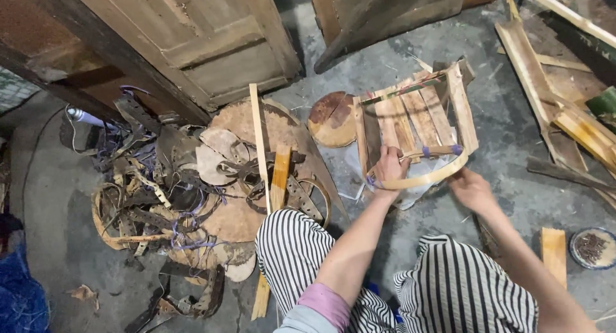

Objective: Assembling a bamboo frame by fitting strips into a wooden structure

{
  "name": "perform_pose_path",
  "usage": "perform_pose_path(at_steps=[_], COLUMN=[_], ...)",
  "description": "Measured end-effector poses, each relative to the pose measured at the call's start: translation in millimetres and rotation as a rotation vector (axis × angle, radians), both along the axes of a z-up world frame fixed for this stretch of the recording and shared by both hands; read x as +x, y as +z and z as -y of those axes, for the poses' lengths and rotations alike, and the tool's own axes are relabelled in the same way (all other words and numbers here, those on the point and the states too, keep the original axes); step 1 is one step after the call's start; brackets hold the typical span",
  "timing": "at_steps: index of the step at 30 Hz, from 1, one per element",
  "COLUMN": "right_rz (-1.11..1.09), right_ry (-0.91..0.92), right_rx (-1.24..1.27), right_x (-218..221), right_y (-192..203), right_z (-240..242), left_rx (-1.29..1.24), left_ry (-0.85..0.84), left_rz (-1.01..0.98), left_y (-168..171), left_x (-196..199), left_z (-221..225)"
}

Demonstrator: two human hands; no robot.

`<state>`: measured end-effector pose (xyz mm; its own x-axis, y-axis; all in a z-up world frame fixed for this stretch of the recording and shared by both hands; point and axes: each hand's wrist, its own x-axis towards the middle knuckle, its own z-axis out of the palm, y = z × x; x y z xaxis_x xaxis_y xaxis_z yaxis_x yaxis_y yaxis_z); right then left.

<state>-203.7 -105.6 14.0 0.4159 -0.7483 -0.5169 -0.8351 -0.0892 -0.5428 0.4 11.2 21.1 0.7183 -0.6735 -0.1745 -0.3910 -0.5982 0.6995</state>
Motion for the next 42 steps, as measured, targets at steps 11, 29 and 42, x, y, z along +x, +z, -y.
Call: perform_pose_path(at_steps=[11, 29, 42], right_rz=[0.335, 0.257, 0.131], right_ry=[0.004, -0.003, 0.138], right_rx=[-0.006, -0.134, -0.139], right_x=[86, 150, 163], right_y=[200, 157, 242], right_z=[62, 89, 48], left_rx=[-0.055, -0.086, -0.13], left_ry=[0.002, -0.023, -0.292], left_rz=[0.162, -0.078, 0.043], left_y=[19, 28, 59], left_x=[-16, -4, -37], left_z=[3, 2, -37])
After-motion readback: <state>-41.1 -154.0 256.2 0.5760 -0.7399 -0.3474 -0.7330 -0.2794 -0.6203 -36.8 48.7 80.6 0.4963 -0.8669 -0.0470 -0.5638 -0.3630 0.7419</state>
